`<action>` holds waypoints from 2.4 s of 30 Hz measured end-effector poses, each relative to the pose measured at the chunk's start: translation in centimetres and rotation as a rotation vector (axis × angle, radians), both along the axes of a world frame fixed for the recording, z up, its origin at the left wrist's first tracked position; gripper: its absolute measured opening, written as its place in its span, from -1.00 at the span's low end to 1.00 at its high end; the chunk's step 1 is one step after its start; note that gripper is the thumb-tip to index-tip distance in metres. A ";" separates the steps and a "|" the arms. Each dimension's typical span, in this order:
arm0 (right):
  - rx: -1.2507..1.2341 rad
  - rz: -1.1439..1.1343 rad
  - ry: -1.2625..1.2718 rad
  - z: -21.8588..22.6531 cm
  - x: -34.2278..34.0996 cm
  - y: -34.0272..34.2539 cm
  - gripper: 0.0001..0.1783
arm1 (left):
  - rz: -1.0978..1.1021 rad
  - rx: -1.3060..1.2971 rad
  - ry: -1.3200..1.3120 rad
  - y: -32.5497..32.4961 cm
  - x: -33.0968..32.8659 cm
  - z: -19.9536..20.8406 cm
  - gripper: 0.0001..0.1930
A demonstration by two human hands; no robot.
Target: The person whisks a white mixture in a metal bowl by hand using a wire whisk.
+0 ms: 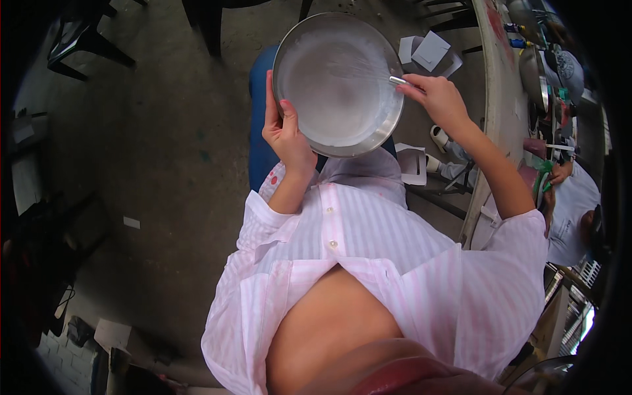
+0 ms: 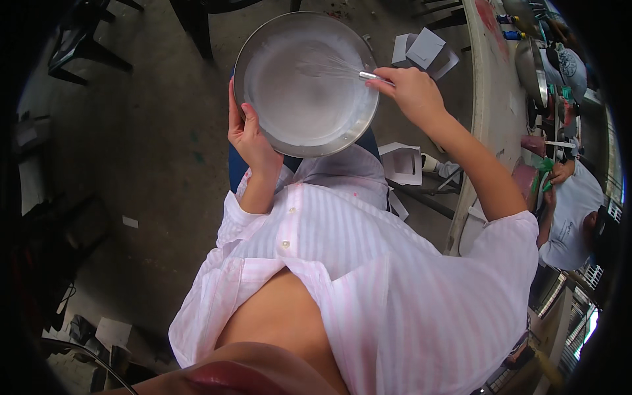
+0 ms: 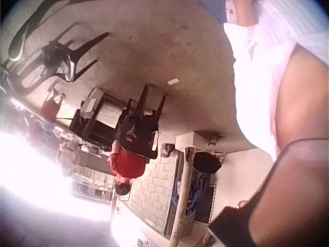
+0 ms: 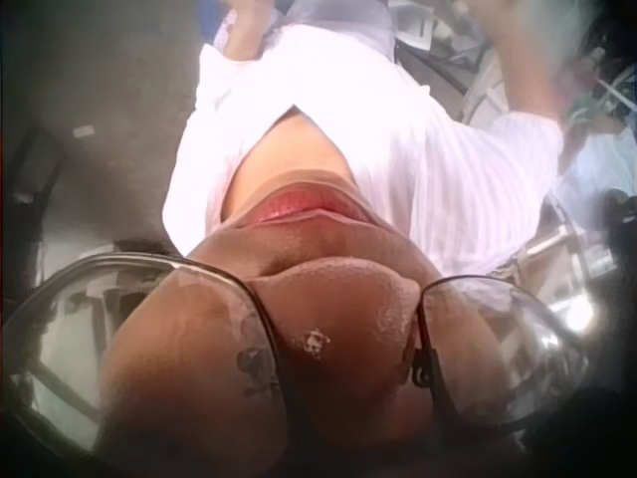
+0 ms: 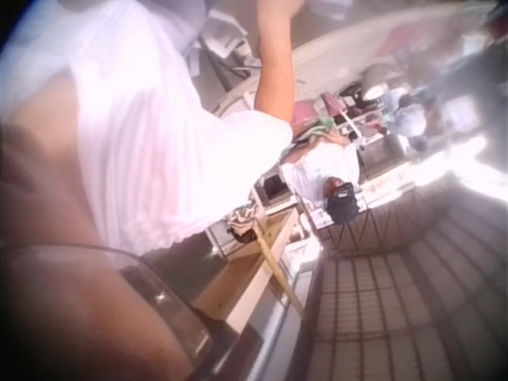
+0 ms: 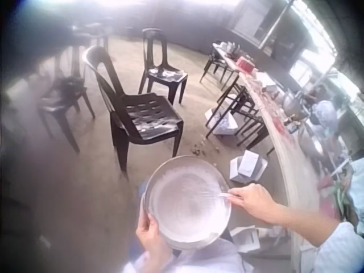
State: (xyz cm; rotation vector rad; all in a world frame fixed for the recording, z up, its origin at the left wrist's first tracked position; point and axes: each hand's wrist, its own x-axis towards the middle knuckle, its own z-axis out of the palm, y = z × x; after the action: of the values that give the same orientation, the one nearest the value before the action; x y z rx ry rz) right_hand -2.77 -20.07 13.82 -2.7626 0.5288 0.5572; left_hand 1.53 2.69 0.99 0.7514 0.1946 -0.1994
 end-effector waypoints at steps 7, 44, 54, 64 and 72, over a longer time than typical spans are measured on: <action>-0.164 0.003 -0.091 -0.5 0.0 -1.5 -0.53 | 0.051 0.038 -0.061 -1.0 -0.6 0.1 -0.55; 0.153 0.108 0.354 -0.5 2.0 -4.4 -0.41 | 0.046 0.113 -0.136 -2.2 -0.5 0.5 -0.52; -0.152 0.165 -0.283 -1.6 1.4 -4.8 -0.57 | 0.019 0.094 -0.080 -2.1 -0.4 0.9 -0.53; 0.216 0.068 0.528 -0.5 1.8 -4.4 -0.50 | 0.023 0.101 -0.096 -2.2 -0.5 0.9 -0.53; 0.051 0.061 0.188 -1.4 0.5 -5.4 -0.45 | 0.023 0.110 -0.064 -2.1 -0.4 0.8 -0.53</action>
State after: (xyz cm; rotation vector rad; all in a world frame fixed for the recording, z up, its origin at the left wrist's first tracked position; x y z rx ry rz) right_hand -2.29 -25.46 12.37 -2.7015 0.4647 0.8382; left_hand 1.14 0.58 1.76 0.8628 0.1541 -0.1431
